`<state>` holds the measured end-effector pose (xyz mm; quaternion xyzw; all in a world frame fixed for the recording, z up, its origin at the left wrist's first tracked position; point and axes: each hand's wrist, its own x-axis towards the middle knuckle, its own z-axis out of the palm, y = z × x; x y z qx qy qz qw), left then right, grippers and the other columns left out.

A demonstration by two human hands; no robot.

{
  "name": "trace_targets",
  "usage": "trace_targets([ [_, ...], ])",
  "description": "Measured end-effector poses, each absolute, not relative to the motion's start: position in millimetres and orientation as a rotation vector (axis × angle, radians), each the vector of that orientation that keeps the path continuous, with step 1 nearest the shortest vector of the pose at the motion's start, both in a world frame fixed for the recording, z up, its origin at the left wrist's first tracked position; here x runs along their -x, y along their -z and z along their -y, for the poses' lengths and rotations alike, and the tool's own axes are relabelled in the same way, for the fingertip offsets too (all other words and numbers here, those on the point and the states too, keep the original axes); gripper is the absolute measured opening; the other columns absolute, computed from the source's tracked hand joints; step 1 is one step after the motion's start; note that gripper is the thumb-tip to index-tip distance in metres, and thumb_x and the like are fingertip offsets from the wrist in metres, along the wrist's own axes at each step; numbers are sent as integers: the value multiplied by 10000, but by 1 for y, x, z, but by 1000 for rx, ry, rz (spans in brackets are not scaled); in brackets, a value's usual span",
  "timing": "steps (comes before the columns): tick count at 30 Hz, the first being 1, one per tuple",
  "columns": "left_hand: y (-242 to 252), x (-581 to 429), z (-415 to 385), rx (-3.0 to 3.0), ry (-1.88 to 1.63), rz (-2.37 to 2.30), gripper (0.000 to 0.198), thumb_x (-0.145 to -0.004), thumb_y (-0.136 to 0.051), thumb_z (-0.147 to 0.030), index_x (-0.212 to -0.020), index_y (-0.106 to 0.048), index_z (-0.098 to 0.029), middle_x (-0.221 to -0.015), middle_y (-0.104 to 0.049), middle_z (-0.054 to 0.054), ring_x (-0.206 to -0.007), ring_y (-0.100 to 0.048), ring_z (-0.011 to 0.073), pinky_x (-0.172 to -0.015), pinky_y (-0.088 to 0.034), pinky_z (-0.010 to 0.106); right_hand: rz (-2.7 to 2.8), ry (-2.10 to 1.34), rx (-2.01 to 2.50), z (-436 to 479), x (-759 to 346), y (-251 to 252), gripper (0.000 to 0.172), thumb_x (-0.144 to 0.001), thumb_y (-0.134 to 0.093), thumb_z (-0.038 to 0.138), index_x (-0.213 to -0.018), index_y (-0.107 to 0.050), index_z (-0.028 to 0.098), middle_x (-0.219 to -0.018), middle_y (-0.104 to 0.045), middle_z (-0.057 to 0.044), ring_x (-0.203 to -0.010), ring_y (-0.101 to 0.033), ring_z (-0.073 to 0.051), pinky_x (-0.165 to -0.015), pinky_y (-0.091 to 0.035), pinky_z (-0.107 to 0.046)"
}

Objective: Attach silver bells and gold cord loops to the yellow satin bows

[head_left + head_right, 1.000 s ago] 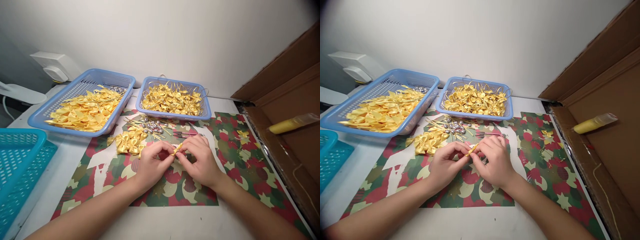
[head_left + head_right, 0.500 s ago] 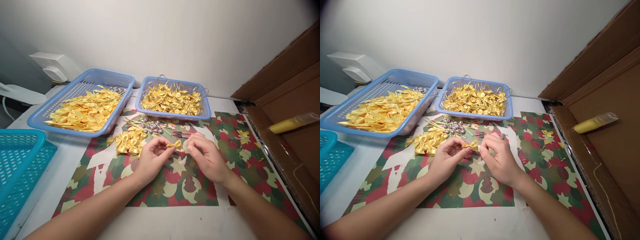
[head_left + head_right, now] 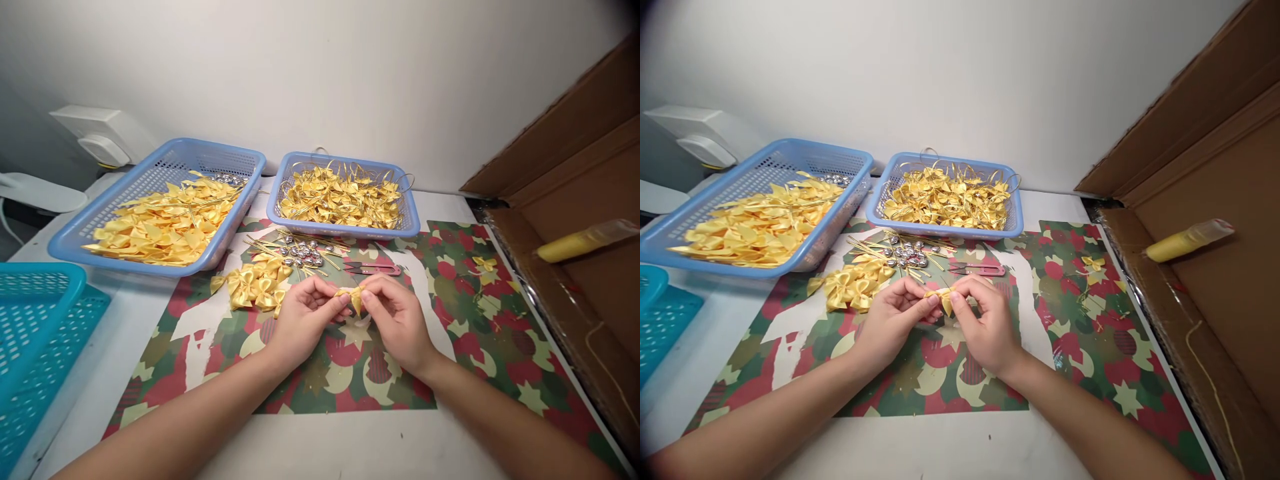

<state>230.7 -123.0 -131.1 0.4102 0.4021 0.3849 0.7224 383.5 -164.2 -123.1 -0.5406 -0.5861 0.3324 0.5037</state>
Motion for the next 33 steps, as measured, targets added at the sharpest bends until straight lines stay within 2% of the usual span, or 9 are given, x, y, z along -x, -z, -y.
trace_targets([
  [5,131,-232,123,-890,-866,-892,337,-674,-831,-345,-699,-557,-150,-629,-698,-8,-586,-670,91,-558,-546,161,1446,-751,1321,166,-382,126,256,-910,-510,158,-658,-531,197,-779,-578,-18,-807,-559,-158,-724,-432,-285],
  [12,133,-233,123,-919,-903,-942,305,-600,-862,-219,-662,-572,-148,-659,-642,-36,-598,-618,68,-559,-524,153,1488,-750,1352,167,-380,130,230,-899,-500,167,-672,-509,201,-836,-542,-36,-826,-545,-173,-710,-433,-300],
  [18,133,-233,122,-922,-908,-985,294,-598,-845,-230,-646,-566,-150,-701,-652,-15,-602,-612,87,-518,-513,174,1477,-779,1324,167,-380,127,234,-860,-498,139,-635,-484,200,-854,-540,-40,-830,-542,-174,-700,-434,-300],
  [24,135,-233,122,-970,-921,-962,226,-615,-811,-195,-627,-591,-145,-711,-668,0,-637,-628,94,-571,-522,186,1492,-787,1277,167,-382,123,226,-788,-488,97,-587,-452,195,-871,-526,-35,-819,-528,-165,-720,-435,-306],
  [33,135,-232,123,-1019,-949,-965,204,-631,-793,-178,-600,-594,-150,-688,-666,5,-652,-627,105,-583,-526,197,1498,-739,1325,168,-381,126,232,-783,-488,99,-586,-420,202,-867,-534,-40,-817,-540,-175,-686,-438,-309],
])
